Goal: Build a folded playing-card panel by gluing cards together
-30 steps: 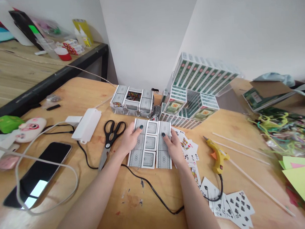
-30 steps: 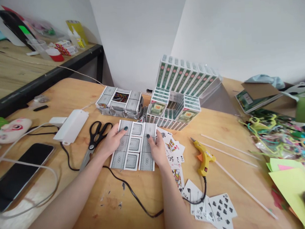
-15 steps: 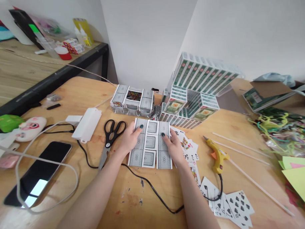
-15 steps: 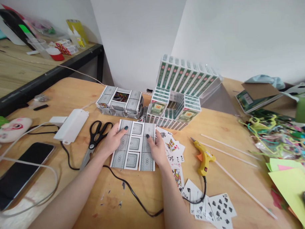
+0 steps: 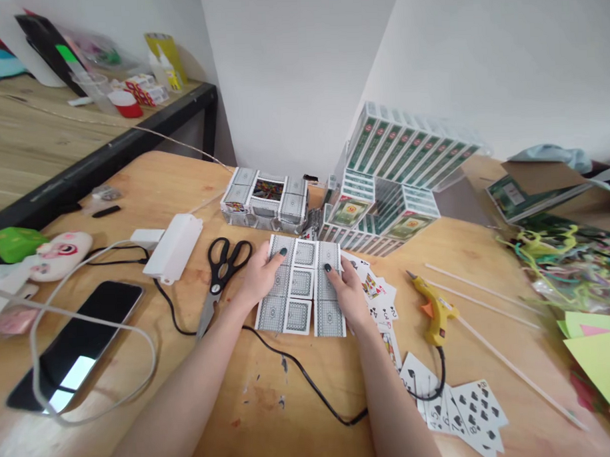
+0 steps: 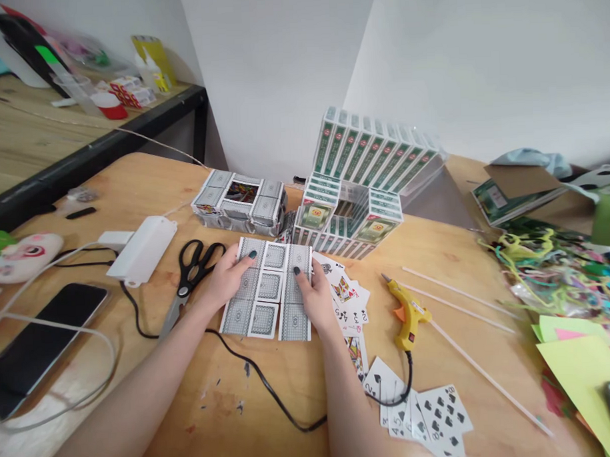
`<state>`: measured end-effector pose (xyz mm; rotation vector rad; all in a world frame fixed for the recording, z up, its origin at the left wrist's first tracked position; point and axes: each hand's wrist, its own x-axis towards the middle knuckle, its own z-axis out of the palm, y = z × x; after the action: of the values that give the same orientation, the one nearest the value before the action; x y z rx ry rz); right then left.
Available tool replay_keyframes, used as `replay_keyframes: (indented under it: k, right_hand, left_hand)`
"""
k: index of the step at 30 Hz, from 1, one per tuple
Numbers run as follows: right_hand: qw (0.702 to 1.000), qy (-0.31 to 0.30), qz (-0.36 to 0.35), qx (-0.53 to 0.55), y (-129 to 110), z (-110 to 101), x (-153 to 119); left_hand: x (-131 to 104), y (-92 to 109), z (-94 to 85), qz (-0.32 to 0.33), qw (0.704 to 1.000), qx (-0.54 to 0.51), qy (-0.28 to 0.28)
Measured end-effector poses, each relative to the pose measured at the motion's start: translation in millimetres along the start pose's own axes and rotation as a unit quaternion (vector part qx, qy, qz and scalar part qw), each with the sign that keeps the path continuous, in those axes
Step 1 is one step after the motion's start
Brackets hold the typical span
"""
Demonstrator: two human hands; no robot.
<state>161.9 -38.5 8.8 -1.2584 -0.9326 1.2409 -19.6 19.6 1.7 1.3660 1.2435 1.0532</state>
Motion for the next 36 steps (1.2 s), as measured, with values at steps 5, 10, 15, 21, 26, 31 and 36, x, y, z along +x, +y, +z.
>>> replay_keyframes:
  k: [5,10,15,21,26,31,36]
  right_hand:
    - [1.000,-0.001,-0.012,-0.024,0.1,0.4,0.0]
    - [0.999,-0.001,-0.027,-0.045,-1.4,0.8,-0.5]
    - [0.999,-0.018,-0.012,-0.033,-2.2,0.5,-0.5]
    - [0.998,-0.002,-0.032,-0.056,-2.0,2.3,0.3]
    - [0.996,0.004,-0.054,-0.069,-0.6,2.8,1.4]
    - [0.998,-0.007,-0.041,-0.057,-0.8,2.7,0.6]
    - [0.998,-0.010,-0.041,-0.043,-0.3,3.3,1.5]
  left_hand:
    - [1.0,-0.9,0.3,0.001,1.000,-0.010,-0.001]
    - [1.5,-3.4,0.6,0.003,1.000,-0.013,0.003]
    - [1.1,-3.8,0.9,0.003,1.000,-0.014,0.005]
    - [1.6,-6.7,1.0,-0.006,1.000,-0.026,0.003]
    - [2.0,-8.7,1.0,-0.005,1.000,-0.027,0.009]
    - [0.4,-3.7,1.4,-0.002,1.000,-0.011,0.011]
    - [-0.2,-3.3,1.9,0.006,1.000,0.010,0.018]
